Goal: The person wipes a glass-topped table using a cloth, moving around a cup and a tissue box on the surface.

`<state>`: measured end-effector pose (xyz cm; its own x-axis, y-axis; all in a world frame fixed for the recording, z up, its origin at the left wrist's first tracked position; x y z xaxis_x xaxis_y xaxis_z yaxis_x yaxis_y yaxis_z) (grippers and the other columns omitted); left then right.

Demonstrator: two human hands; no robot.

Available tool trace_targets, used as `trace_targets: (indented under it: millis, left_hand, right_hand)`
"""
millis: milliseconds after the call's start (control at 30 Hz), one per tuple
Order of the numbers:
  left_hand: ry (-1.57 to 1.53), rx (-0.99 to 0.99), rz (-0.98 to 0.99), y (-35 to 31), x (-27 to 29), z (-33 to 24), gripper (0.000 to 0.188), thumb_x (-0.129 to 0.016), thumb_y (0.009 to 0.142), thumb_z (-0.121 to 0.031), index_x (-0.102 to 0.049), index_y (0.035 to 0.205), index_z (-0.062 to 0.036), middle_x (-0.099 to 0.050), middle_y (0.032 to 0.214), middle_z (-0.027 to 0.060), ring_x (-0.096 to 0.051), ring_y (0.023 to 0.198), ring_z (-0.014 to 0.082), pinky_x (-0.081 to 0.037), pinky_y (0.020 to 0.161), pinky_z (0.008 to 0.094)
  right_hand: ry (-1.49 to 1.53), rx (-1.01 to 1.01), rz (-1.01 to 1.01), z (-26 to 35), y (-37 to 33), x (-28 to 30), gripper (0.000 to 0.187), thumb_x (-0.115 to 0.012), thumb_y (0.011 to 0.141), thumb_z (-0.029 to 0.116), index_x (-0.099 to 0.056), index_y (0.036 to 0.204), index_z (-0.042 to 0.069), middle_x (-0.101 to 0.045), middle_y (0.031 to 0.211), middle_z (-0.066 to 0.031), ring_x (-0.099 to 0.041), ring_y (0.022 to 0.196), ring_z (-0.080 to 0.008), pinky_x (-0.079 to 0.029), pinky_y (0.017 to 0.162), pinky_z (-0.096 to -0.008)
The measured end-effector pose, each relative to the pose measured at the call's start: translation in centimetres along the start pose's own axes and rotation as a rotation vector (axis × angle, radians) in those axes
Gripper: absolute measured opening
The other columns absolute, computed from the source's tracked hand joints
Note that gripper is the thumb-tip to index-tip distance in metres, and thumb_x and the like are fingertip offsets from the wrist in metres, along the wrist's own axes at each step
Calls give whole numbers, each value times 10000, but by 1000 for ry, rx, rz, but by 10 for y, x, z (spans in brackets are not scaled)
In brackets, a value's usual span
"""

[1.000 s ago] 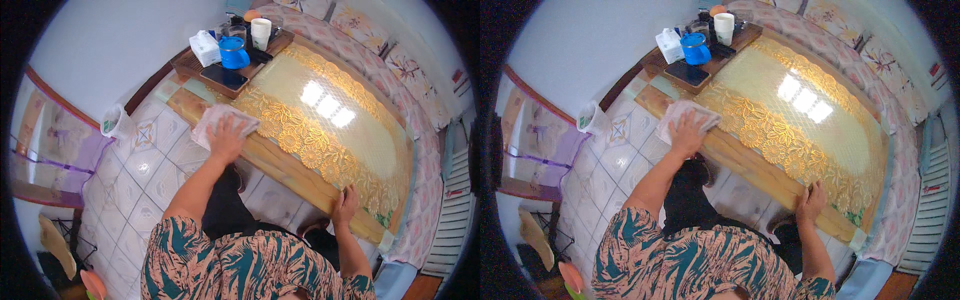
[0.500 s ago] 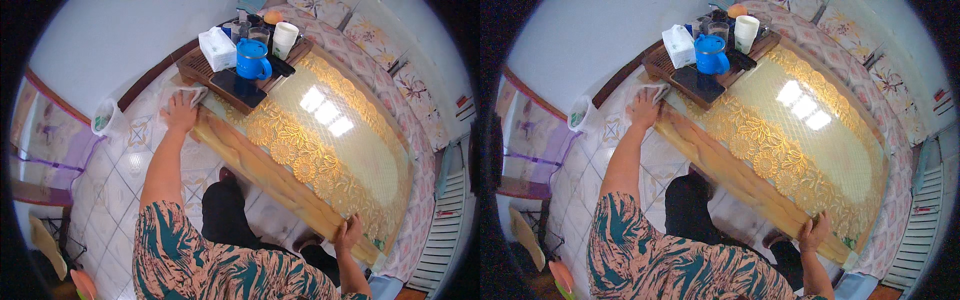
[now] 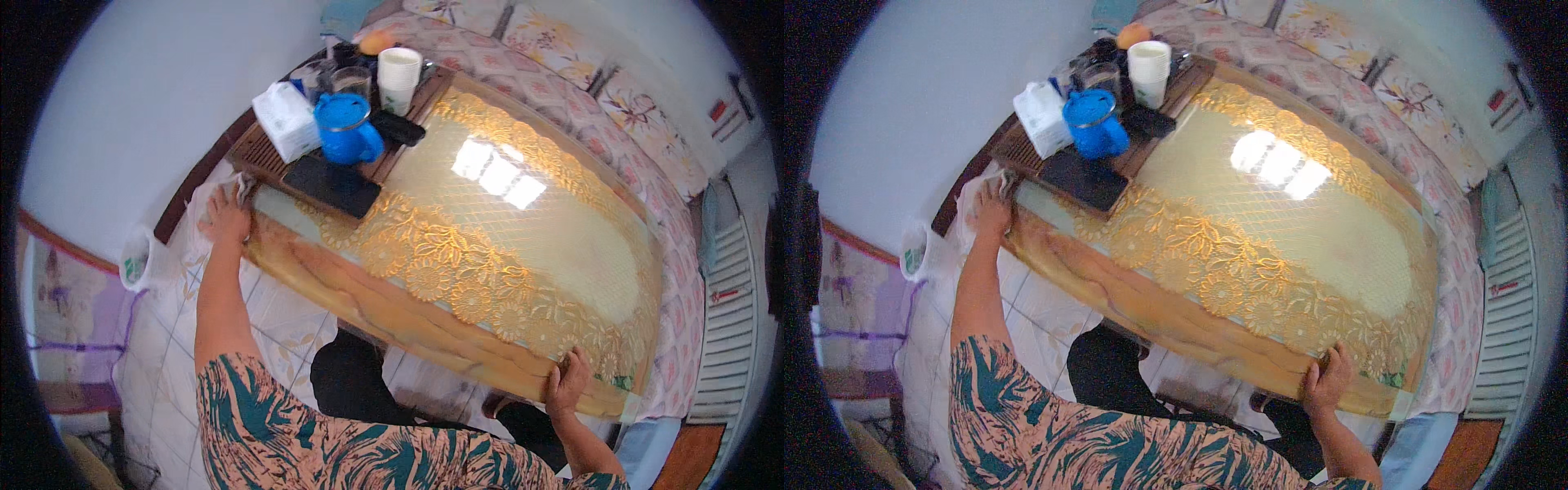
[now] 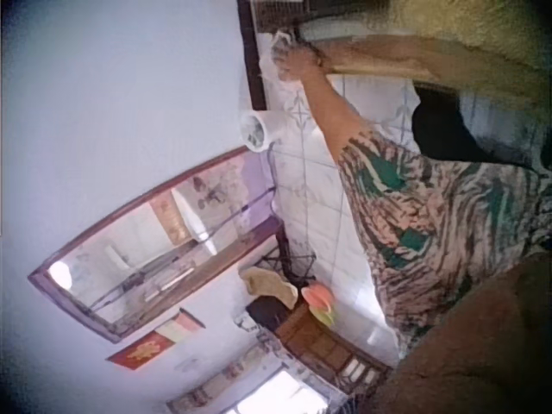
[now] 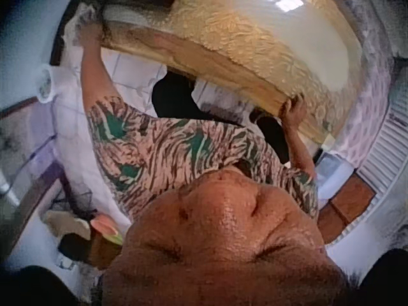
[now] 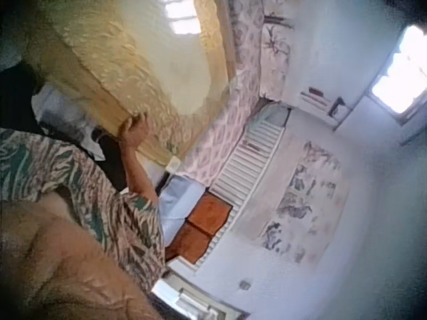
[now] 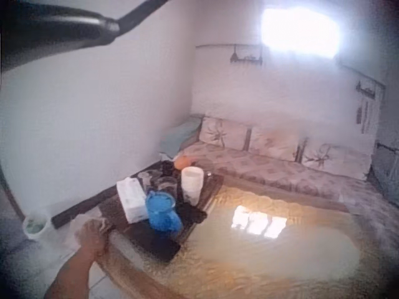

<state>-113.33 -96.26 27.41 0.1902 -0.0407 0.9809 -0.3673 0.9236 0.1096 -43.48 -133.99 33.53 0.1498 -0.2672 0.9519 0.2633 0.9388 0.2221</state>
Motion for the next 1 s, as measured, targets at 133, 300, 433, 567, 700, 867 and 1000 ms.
trace_targets:
  millis: [133, 300, 433, 567, 700, 867, 1000]
  left_hand:
    - [-4, -26, 68, -31, 27, -30, 585, -419, 930, -448, -235, 1476, -350, -167, 1564, 34, -192, 1415, 300, -201, 1003, 702]
    - [-41, -111, 78, -96, 83, -48, 614, -469, 911, -433, -243, 1475, -342, -182, 1560, 41, -205, 1409, 304, -229, 984, 703]
    - [-31, -267, -3, -137, 76, -61, 618, -477, 908, -441, -253, 1474, -338, -186, 1557, 52, -220, 1399, 319, -244, 998, 677]
    - [-64, -443, 16, -211, 98, -107, 626, -476, 905, -443, -267, 1478, -306, -175, 1559, 86, -167, 1424, 311, -175, 1040, 643]
    - [-163, -673, -12, -302, 127, -180, 590, -514, 873, -421, -366, 1432, -306, -215, 1540, 95, -195, 1413, 310, -176, 1031, 649]
    - [-481, -1013, -25, -424, 159, -286, 615, -627, 768, -427, -471, 1354, -330, -326, 1487, 99, -271, 1376, 327, -141, 1052, 647]
    - [-602, -1207, -28, -480, 168, -318, 631, -629, 763, -400, -460, 1365, -314, -324, 1492, 84, -261, 1385, 314, -115, 1076, 627]
  right_hand:
    - [10, -38, 8, 1, -2, 5, 460, -575, 816, 213, -464, 1206, -3, -431, 1359, -228, -406, 1238, -404, -275, 1044, -504]
    - [47, -36, -36, 1, -1, 2, 441, -598, 788, 168, -484, 1187, 19, -435, 1352, -213, -399, 1239, -391, -279, 1040, -481]
    - [62, -59, -34, 2, -2, 5, 450, -590, 816, 223, -469, 1210, 40, -433, 1361, -184, -391, 1246, -391, -267, 1034, -507]
    - [88, -70, -34, -1, -4, -3, 440, -577, 842, 244, -464, 1221, 50, -432, 1364, -168, -387, 1264, -362, -253, 1037, -519]
    - [48, -36, -79, -3, -6, -2, 441, -578, 852, 262, -471, 1225, 54, -440, 1361, -164, -404, 1254, -347, -262, 1032, -510]
    - [105, 20, -158, -12, -5, -11, 433, -572, 865, 288, -488, 1226, 65, -468, 1345, -158, -428, 1238, -345, -277, 1022, -500]
    - [126, 10, -136, -18, -6, -15, 424, -568, 871, 284, -499, 1226, 63, -465, 1354, -157, -425, 1250, -338, -278, 1030, -492]
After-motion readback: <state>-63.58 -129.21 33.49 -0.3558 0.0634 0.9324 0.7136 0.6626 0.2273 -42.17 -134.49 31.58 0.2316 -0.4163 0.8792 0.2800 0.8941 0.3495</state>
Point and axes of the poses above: each hand's wrist, its own y-axis towards the middle knuckle, its own x-axis out of the back of the hand, z = x × y, the point moved 1 cm from there along y, towards the middle knuckle
